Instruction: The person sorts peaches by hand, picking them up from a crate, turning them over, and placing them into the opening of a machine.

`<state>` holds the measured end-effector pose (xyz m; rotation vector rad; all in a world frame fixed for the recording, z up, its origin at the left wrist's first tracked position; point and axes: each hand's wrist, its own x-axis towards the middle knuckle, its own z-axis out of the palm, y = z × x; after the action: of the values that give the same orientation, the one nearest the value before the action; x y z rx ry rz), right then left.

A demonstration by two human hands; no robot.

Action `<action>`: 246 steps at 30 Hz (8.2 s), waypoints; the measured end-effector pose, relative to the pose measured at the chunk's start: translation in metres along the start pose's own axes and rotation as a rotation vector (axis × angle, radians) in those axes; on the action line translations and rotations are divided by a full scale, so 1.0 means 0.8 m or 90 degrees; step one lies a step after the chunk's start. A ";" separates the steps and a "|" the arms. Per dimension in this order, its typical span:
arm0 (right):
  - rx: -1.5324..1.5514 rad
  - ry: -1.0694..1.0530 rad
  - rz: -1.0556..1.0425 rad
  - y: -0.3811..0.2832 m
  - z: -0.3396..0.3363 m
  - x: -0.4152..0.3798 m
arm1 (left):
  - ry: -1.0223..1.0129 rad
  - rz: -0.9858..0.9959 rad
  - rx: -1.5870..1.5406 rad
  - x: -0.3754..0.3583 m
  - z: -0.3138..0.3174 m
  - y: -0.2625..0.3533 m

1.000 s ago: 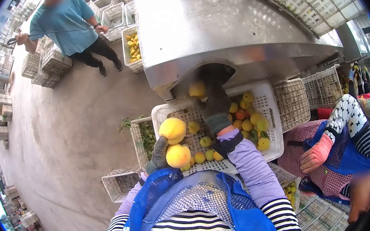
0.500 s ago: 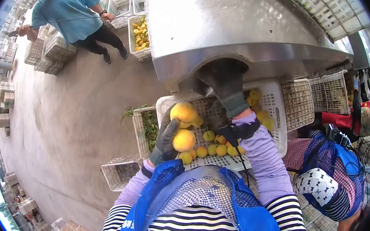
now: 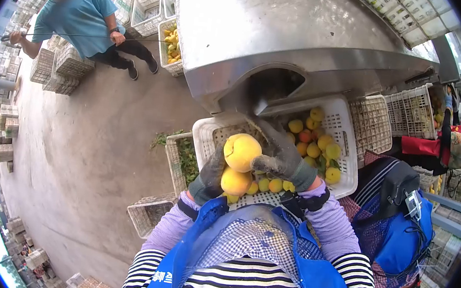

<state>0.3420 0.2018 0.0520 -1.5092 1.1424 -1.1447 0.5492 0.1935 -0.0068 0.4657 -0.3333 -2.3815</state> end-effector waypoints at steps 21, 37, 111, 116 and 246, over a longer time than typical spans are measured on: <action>-0.587 0.259 -0.030 0.101 0.007 0.107 | 0.161 0.182 0.499 0.035 -0.016 0.005; -0.265 0.158 -0.006 0.024 0.046 -0.005 | 0.097 0.277 0.252 0.028 0.064 0.011; -0.604 0.240 0.013 0.113 -0.004 0.139 | 0.143 0.178 0.507 0.069 -0.015 0.031; -0.350 0.217 0.010 0.063 -0.016 0.084 | 0.165 0.056 -0.025 0.066 -0.011 0.029; -0.623 -0.493 0.458 0.200 -0.140 -0.125 | -0.279 -0.559 1.142 0.161 -0.068 -0.238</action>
<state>0.1944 0.2586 -0.1000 -1.7140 1.5228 0.5711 0.3712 0.2422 -0.1548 0.9039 -2.9836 -2.1453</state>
